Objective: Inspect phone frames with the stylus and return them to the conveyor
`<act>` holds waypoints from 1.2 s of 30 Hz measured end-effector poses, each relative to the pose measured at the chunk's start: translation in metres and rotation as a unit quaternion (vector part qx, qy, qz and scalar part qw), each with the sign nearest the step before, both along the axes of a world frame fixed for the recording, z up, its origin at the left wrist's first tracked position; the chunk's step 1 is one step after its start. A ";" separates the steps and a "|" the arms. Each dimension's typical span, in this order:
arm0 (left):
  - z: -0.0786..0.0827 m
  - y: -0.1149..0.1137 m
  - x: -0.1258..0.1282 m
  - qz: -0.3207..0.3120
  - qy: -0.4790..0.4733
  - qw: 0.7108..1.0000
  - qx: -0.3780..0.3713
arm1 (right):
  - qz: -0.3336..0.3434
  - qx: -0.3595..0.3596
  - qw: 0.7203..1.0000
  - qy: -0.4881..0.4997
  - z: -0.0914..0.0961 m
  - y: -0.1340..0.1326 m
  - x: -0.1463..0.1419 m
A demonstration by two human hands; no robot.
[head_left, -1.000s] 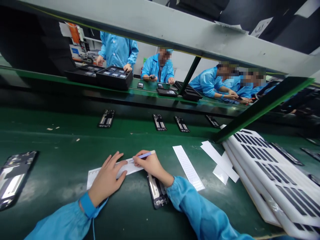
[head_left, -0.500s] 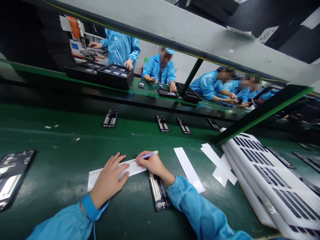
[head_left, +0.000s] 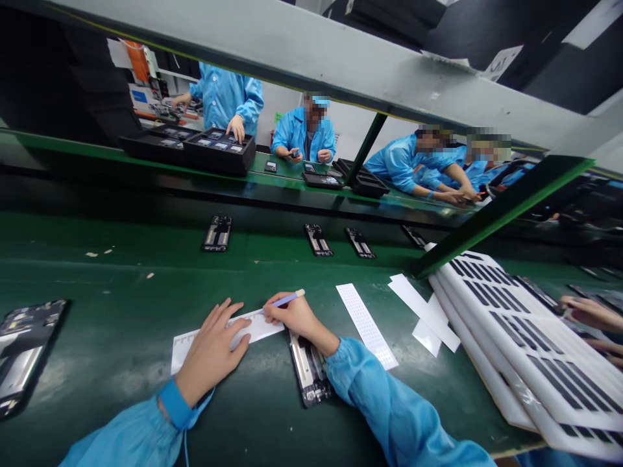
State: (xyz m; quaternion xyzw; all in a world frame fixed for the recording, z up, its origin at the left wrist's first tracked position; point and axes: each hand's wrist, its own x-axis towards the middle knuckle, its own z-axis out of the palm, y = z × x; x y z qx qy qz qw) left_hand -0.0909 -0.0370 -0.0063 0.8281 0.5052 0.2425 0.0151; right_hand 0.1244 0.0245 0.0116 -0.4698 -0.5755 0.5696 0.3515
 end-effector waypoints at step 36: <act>0.026 -0.069 0.082 -0.287 0.014 0.957 -0.032 | -0.089 0.059 0.994 -0.034 0.008 -0.158 0.116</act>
